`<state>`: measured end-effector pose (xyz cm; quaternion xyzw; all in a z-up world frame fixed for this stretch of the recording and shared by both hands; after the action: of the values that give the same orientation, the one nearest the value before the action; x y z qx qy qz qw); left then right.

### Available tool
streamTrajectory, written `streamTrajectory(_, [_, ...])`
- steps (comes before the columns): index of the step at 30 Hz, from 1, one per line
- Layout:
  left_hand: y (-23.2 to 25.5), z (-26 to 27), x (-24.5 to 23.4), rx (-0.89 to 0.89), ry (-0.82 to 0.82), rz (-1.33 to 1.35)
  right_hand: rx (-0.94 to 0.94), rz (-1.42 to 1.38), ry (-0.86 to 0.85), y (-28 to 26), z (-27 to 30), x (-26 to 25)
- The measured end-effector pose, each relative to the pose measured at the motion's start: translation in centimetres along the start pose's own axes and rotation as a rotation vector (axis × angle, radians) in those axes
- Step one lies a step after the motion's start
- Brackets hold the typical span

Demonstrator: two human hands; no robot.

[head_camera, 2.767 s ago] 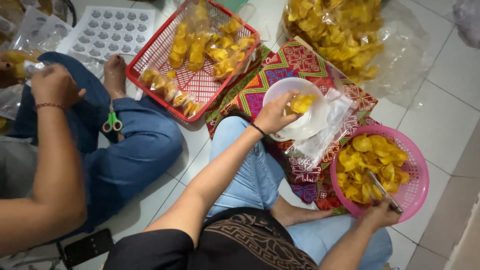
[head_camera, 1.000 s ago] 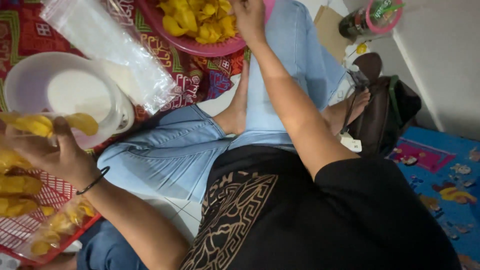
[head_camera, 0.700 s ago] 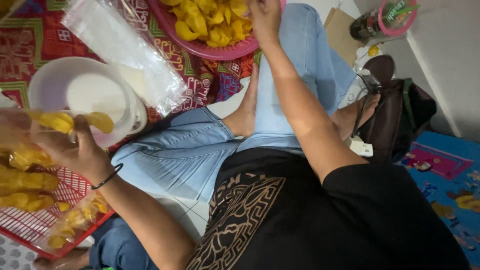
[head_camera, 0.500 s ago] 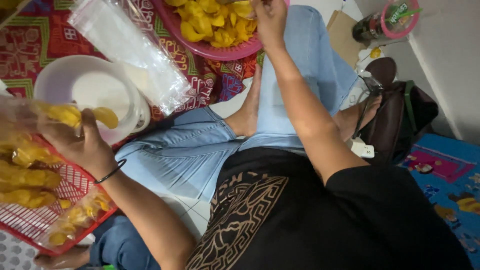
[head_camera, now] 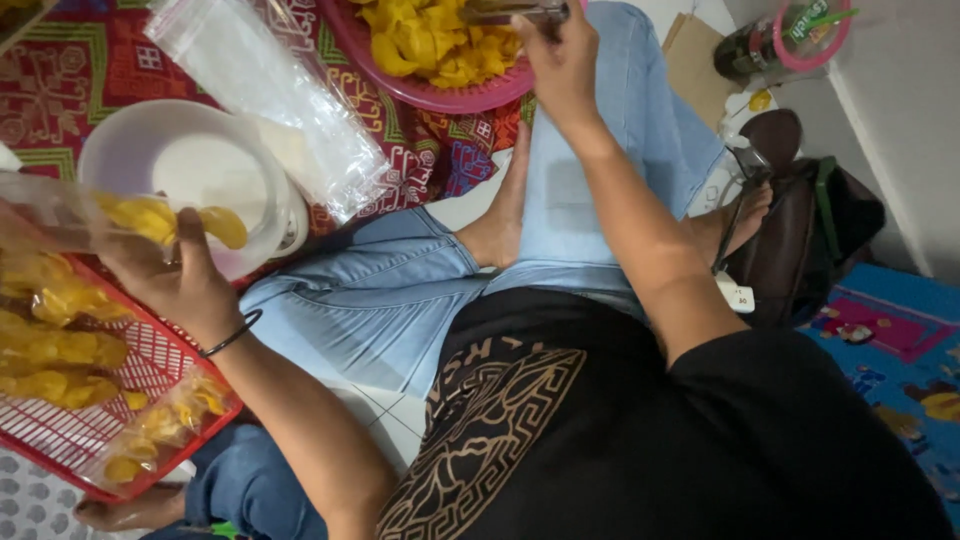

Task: A person is sitting on the floor, using tongs to fill small plastic bags with yellow fried snacks from a bowl.

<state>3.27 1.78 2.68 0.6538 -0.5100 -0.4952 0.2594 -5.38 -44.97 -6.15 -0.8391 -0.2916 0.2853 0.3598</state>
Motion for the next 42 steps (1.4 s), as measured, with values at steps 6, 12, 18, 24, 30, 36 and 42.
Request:
streamTrajectory(6, [0.4, 0.2, 0.0, -0.050, 0.025, 0.012, 0.108, -0.163, 0.048, -0.2, 0.3, 0.5])
streamTrajectory(12, [0.1, 0.5, -0.3, -0.058, 0.069, -0.040, 0.086, -0.107, 0.169, 1.8, 0.3, -0.7])
streamTrajectory(18, [0.3, 0.4, -0.5, -0.031, 0.068, -0.114, 0.083, -0.235, 0.228, 3.7, 0.3, -2.1])
streamTrajectory(24, [-0.2, 0.2, -0.2, -0.095, 0.056, -0.062, 0.130, -0.273, 0.191, 2.9, -0.9, -2.1])
streamTrajectory(30, [1.0, -0.6, 0.0, -0.095, 0.030, -0.285, 0.080, -0.248, -0.154, 2.2, -4.6, 0.3])
streamTrajectory(36, [-3.0, -0.6, -0.4, -0.100, 0.021, -0.159, -0.023, 0.043, -0.372, 4.7, -7.2, 1.4])
streamTrajectory(42, [-1.8, -1.9, -0.3, -0.141, 0.017, 0.159, -0.006, -0.174, -0.314, 1.7, -5.9, -0.1])
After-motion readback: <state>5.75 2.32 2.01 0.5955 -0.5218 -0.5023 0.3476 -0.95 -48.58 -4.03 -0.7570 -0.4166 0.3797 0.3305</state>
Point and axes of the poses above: each hand's wrist, its own z-axis away from the middle knuckle, its own x-axis out of the palm, y = z × x, the point moved 2 cm from there along -z, towards the middle knuckle, and after that the axes turned 4 degrees about -x, right-handed, at the moved point
